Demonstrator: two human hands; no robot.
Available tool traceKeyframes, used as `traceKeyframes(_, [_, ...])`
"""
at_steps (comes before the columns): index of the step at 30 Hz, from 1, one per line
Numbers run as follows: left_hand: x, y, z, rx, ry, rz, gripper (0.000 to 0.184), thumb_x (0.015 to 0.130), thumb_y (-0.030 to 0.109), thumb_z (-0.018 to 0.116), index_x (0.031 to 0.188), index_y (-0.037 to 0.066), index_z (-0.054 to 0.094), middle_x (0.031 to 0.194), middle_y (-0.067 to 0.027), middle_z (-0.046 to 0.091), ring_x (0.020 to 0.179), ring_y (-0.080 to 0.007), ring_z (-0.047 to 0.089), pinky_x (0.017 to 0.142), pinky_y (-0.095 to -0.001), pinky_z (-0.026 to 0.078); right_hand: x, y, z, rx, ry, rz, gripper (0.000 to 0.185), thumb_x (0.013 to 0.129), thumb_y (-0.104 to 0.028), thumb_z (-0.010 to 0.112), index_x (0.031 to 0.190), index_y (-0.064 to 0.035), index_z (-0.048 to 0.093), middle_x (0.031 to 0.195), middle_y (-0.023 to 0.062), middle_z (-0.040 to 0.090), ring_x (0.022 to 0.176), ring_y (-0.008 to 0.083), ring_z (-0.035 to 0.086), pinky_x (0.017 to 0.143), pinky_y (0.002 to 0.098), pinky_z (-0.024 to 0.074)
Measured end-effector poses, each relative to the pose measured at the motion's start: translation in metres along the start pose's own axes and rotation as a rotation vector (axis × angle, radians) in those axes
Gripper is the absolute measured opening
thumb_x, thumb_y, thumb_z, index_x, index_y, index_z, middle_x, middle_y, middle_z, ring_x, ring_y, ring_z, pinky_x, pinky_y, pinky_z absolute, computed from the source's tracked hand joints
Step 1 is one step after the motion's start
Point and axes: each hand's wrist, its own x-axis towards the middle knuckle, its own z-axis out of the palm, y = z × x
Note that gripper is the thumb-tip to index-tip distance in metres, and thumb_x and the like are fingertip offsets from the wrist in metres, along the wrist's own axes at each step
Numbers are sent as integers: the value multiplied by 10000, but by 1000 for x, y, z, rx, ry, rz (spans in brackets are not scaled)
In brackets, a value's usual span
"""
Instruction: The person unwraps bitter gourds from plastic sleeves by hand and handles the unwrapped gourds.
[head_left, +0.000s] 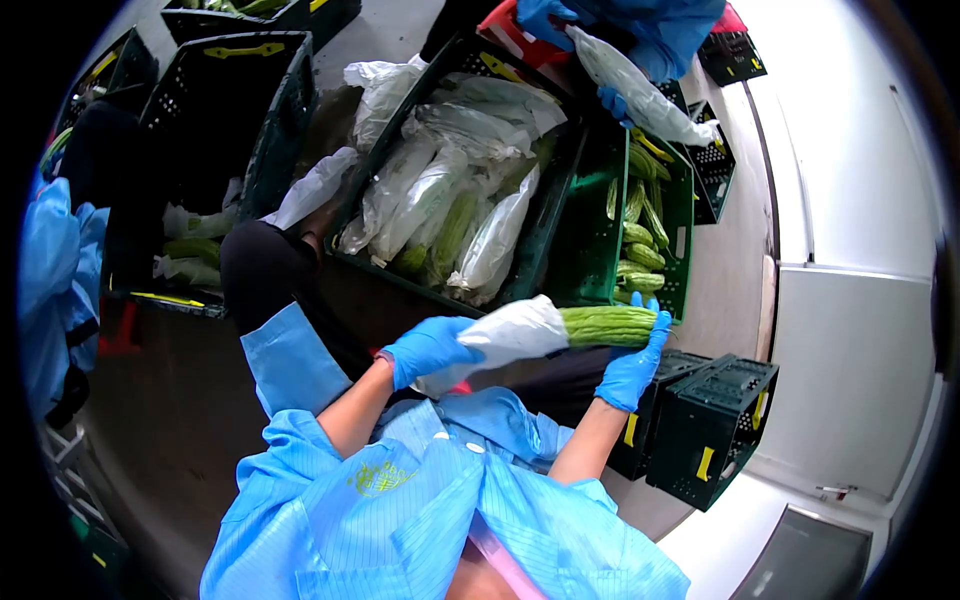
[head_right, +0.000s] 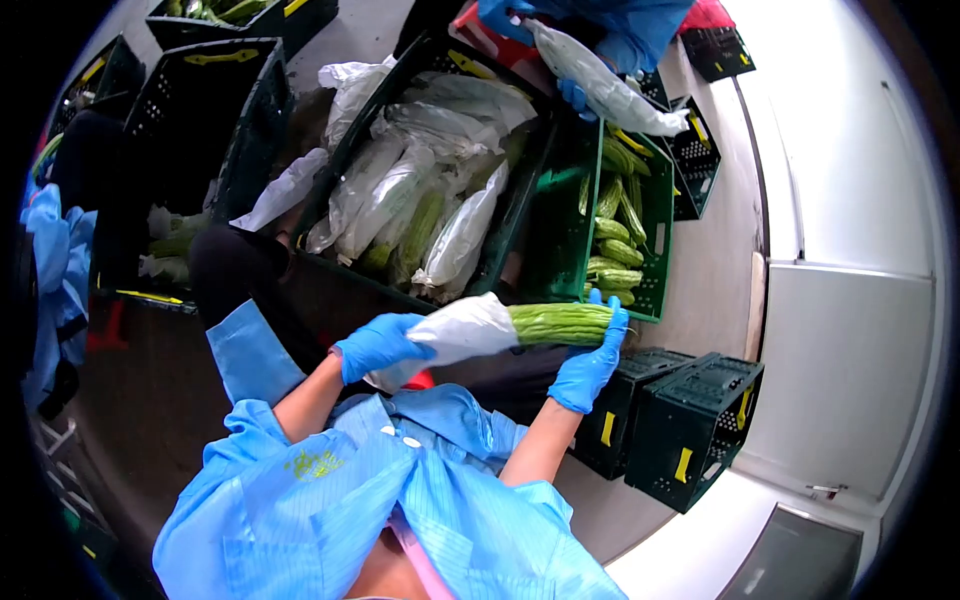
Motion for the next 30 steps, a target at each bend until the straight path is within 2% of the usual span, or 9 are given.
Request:
traceKeyframes(2, [1, -5, -13, 11, 163, -63, 370, 800, 190, 729, 1137, 44, 684, 982, -87, 716, 873, -155, 651, 828, -304, 514, 13, 0, -28, 141, 152, -43, 506, 950, -371, 605, 1311, -34, 497, 1324, 180, 563, 1187, 271, 552, 1017, 439, 443])
traceKeyframes(4, [8, -19, -22, -134, 382, 84, 425, 806, 154, 730, 1201, 23, 643, 1059, -98, 699, 944, -168, 644, 876, -296, 501, 19, 0, -55, 183, 285, -46, 487, 935, -373, 630, 1276, -40, 527, 1249, 158, 603, 1136, 280, 580, 969, 457, 480])
traceKeyframes(9, [7, 16, -44, -239, 903, 324, 942, 773, 108, 775, 1514, -3, 204, 1473, -194, 389, 1306, -267, 439, 1074, -324, 369, 21, 14, -116, 324, 339, -25, 428, 917, -401, 649, 1146, -43, 603, 1144, 134, 634, 1081, 282, 607, 911, 488, 517])
traceKeyframes(12, [11, 14, -55, 37, 1131, 370, 1009, 746, 208, 811, 1526, 30, 195, 1499, -258, 319, 1357, -349, 377, 1112, -380, 329, 21, 19, -127, 356, 302, 32, 416, 920, -408, 642, 1130, -49, 615, 1139, 122, 639, 1080, 277, 609, 901, 505, 521])
traceKeyframes(15, [2, 19, -56, 506, 1188, 163, 911, 750, 263, 805, 1496, 72, 318, 1487, -286, 319, 1365, -407, 346, 1127, -430, 296, 16, 18, -125, 339, 307, 15, 432, 923, -413, 635, 1154, -49, 607, 1150, 119, 639, 1099, 276, 600, 915, 503, 514])
traceKeyframes(19, [-3, 16, -51, 678, 1143, 245, 604, 808, 217, 761, 1353, 86, 536, 1457, -252, 382, 1367, -379, 359, 1133, -419, 289, 17, 19, -124, 381, 303, 17, 430, 932, -405, 620, 1170, -48, 606, 1174, 113, 638, 1120, 268, 593, 932, 490, 503])
traceKeyframes(23, [-5, 21, -48, 642, 1218, 407, 629, 829, 192, 725, 1395, 70, 480, 1453, -211, 408, 1358, -357, 376, 1132, -411, 293, 12, 18, -116, 420, 266, 9, 441, 940, -362, 556, 1209, -16, 608, 1180, 130, 648, 1103, 286, 601, 961, 482, 479])
traceKeyframes(26, [1, 22, -52, 190, 1098, 539, 592, 870, 137, 676, 1408, 40, 448, 1445, -170, 439, 1362, -327, 389, 1135, -388, 300, 7, 21, -110, 477, 240, 17, 464, 923, -327, 508, 1253, -13, 595, 1194, 114, 658, 1110, 301, 600, 984, 477, 458])
traceKeyframes(30, [-14, 43, -43, 478, 1225, 685, 596, 862, 41, 662, 1415, 40, 439, 1424, -151, 470, 1347, -317, 417, 1129, -371, 314, 4, 28, -106, 556, 84, -22, 496, 898, -306, 488, 1313, -46, 570, 1240, 76, 654, 1088, 307, 602, 1005, 465, 433])
